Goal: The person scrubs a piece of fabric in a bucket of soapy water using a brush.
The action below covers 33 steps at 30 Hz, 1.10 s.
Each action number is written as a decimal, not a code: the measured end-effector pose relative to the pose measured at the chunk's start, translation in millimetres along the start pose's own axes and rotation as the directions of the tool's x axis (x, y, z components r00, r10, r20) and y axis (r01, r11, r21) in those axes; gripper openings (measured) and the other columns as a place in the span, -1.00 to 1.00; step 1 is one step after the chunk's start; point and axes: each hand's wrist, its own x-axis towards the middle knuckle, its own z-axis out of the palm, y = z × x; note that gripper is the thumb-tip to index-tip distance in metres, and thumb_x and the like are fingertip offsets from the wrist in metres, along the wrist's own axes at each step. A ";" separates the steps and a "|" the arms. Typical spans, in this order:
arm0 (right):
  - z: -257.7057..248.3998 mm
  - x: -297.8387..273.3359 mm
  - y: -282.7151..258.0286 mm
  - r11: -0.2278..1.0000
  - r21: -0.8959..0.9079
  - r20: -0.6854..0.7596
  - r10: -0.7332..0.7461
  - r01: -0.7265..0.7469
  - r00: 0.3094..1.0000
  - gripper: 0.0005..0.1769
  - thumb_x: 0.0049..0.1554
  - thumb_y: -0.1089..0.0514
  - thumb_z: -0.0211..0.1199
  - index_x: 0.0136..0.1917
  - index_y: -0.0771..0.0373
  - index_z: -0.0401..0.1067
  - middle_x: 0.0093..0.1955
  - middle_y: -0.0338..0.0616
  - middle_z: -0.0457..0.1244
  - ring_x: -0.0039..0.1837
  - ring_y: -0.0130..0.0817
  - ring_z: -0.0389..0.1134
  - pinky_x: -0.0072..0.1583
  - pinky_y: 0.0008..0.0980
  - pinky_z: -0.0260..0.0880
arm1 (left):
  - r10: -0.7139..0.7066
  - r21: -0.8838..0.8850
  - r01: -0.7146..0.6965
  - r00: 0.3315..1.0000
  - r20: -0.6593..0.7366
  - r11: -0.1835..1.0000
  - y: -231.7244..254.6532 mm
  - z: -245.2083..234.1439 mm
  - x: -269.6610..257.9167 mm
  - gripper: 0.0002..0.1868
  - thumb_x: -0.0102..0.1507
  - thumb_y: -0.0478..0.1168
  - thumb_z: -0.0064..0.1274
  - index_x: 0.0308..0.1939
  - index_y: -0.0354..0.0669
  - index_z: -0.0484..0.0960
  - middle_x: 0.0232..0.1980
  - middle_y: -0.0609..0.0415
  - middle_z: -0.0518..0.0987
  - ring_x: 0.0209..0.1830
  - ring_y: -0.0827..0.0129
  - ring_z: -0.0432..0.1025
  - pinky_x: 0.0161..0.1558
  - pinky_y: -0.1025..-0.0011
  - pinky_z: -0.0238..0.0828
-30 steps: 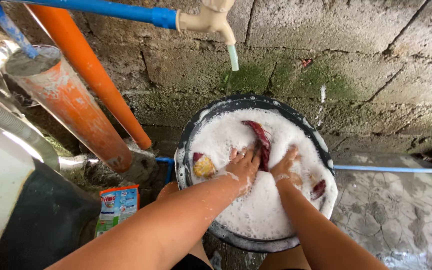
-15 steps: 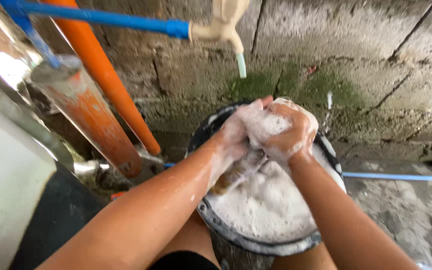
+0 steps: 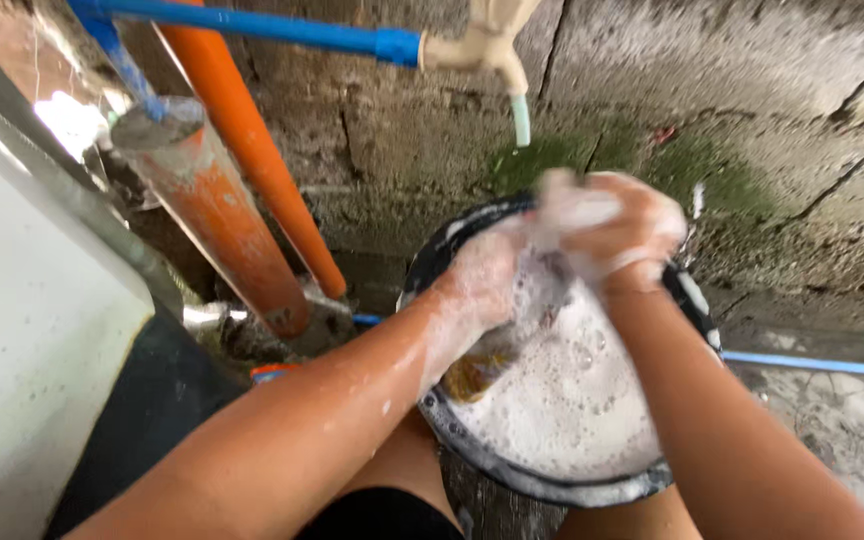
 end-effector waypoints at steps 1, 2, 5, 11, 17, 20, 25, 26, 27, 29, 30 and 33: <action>6.1 -7.6 5.2 0.947 -0.094 -0.016 -0.311 0.308 0.950 -0.77 0.23 -0.01 0.28 0.01 0.16 0.57 -0.05 -0.24 0.42 -0.04 -0.40 0.44 -0.07 -0.43 0.46 | 0.004 -0.041 -0.006 0.999 -0.039 0.999 1.1 1.6 -4.1 -0.79 0.54 -0.13 0.03 0.08 -0.22 0.59 -0.15 0.11 0.57 -0.23 0.42 0.49 -0.24 0.45 0.53; 5.6 -12.2 6.3 0.948 -0.092 -0.016 -0.308 0.305 0.951 -0.77 0.23 -0.01 0.28 0.01 0.16 0.57 -0.05 -0.24 0.42 -0.04 -0.40 0.44 -0.07 -0.43 0.46 | 0.005 -0.071 -0.009 0.998 -0.067 0.997 7.2 6.1 -5.1 -0.77 0.52 -0.12 0.01 0.05 -0.22 0.59 -0.17 0.10 0.57 -0.27 0.42 0.49 -0.27 0.46 0.53; -11.2 -11.9 -12.5 0.822 -0.188 -0.140 -0.564 0.538 0.814 -0.57 0.06 -0.21 0.46 -0.08 0.19 0.60 -0.14 -0.10 0.42 -0.14 -0.30 0.46 -0.04 -0.36 0.52 | 0.004 -0.116 -0.017 0.993 -0.119 0.993 26.7 27.4 -14.5 -0.73 0.48 -0.08 -0.03 -0.02 -0.24 0.58 -0.21 0.08 0.58 -0.33 0.43 0.49 -0.34 0.47 0.54; -37.1 -2.8 -34.9 0.779 0.137 -0.040 0.622 -0.612 0.782 -0.51 0.03 -0.24 0.45 -0.10 0.24 0.59 -0.13 -0.11 0.45 -0.18 -0.27 0.46 -0.12 -0.31 0.49 | -0.095 -0.105 0.031 0.716 -0.692 0.994 63.7 39.2 -18.2 -0.75 0.46 -0.07 -0.23 -0.10 -0.15 0.44 -0.13 -0.14 0.57 -0.09 0.12 0.60 -0.21 0.11 0.69; -27.6 -9.1 -42.5 0.401 0.515 0.286 0.753 -0.758 0.593 -0.22 -0.06 -0.30 0.48 0.16 0.29 0.31 0.05 -0.11 0.40 -0.02 -0.28 0.43 -0.09 -0.19 0.49 | -0.287 0.796 0.548 0.830 -0.478 0.258 65.5 21.4 17.3 -0.74 0.28 0.06 0.09 -0.12 0.06 0.72 0.16 -0.04 0.66 0.18 0.18 0.52 0.23 0.17 0.29; -30.4 -19.7 -22.4 0.652 0.342 0.136 0.678 -0.677 0.722 -0.27 -0.06 -0.23 0.51 0.13 0.36 0.43 0.08 -0.03 0.38 0.06 -0.26 0.47 -0.01 -0.33 0.59 | -0.156 0.848 0.343 0.939 -0.305 0.403 48.5 10.4 12.8 -0.65 0.26 0.08 0.06 -0.08 -0.03 0.73 0.05 -0.04 0.69 0.17 0.11 0.51 0.37 0.05 0.24; 7.3 -39.9 18.6 0.999 -0.047 0.045 0.003 -0.001 0.999 -0.40 -0.29 0.12 0.42 0.10 0.10 0.58 0.07 -0.13 0.42 0.04 -0.36 0.45 0.00 -0.32 0.47 | -0.006 0.612 0.264 0.921 -0.389 0.746 20.8 24.7 -2.2 -0.50 0.38 0.15 -0.21 -0.04 -0.14 0.67 -0.10 -0.02 0.67 -0.02 0.27 0.53 0.06 0.28 0.32; 7.7 -34.1 20.2 0.999 -0.040 0.044 -0.009 0.011 0.999 -0.40 -0.29 0.12 0.42 0.10 0.10 0.58 0.07 -0.13 0.42 0.04 -0.36 0.45 0.00 -0.32 0.47 | 0.001 0.510 0.160 0.954 -0.301 0.845 20.8 26.8 -1.8 -0.55 0.39 0.11 -0.19 -0.02 -0.13 0.65 -0.11 0.00 0.65 -0.08 0.28 0.53 0.00 0.29 0.39; 2.7 -25.8 22.1 0.979 0.001 0.071 0.204 -0.205 0.976 -0.42 -0.18 -0.01 0.46 0.12 0.16 0.48 0.05 -0.11 0.38 0.03 -0.35 0.42 -0.05 -0.38 0.52 | 0.023 0.386 0.062 0.977 -0.211 0.920 21.7 26.5 -0.9 -0.59 0.39 0.08 -0.16 0.00 -0.12 0.64 -0.13 0.03 0.63 -0.13 0.28 0.53 -0.07 0.30 0.46; 7.2 -21.6 22.0 0.905 0.020 0.127 0.419 -0.424 0.899 -0.37 -0.07 -0.13 0.50 0.13 0.22 0.38 0.03 -0.09 0.33 0.02 -0.33 0.40 -0.10 -0.43 0.56 | 0.058 0.229 -0.024 0.988 -0.144 0.973 22.9 16.5 0.0 -0.63 0.40 0.05 -0.13 0.02 -0.11 0.62 -0.14 0.05 0.61 -0.18 0.29 0.53 -0.13 0.30 0.53; 13.0 -23.6 20.9 0.876 0.373 0.222 0.234 -0.304 0.947 -0.48 0.01 -0.09 0.46 0.15 0.19 0.44 0.09 -0.14 0.35 0.10 -0.38 0.40 0.00 -0.47 0.55 | 0.080 0.245 -0.050 0.991 -0.112 0.968 28.4 9.9 6.5 -0.64 0.47 0.04 -0.10 0.03 -0.16 0.60 -0.11 0.05 0.60 -0.15 0.32 0.52 -0.07 0.30 0.53; 11.5 -41.2 2.8 0.902 0.408 -0.015 -0.149 0.143 0.989 -0.63 0.08 -0.03 0.49 0.03 0.22 0.54 0.04 -0.13 0.39 0.09 -0.40 0.44 0.10 -0.43 0.54 | 0.168 0.277 -0.125 0.976 -0.138 0.953 24.6 5.4 4.2 -0.68 0.55 0.02 -0.03 0.04 -0.17 0.59 -0.11 0.11 0.58 -0.16 0.41 0.48 -0.10 0.35 0.49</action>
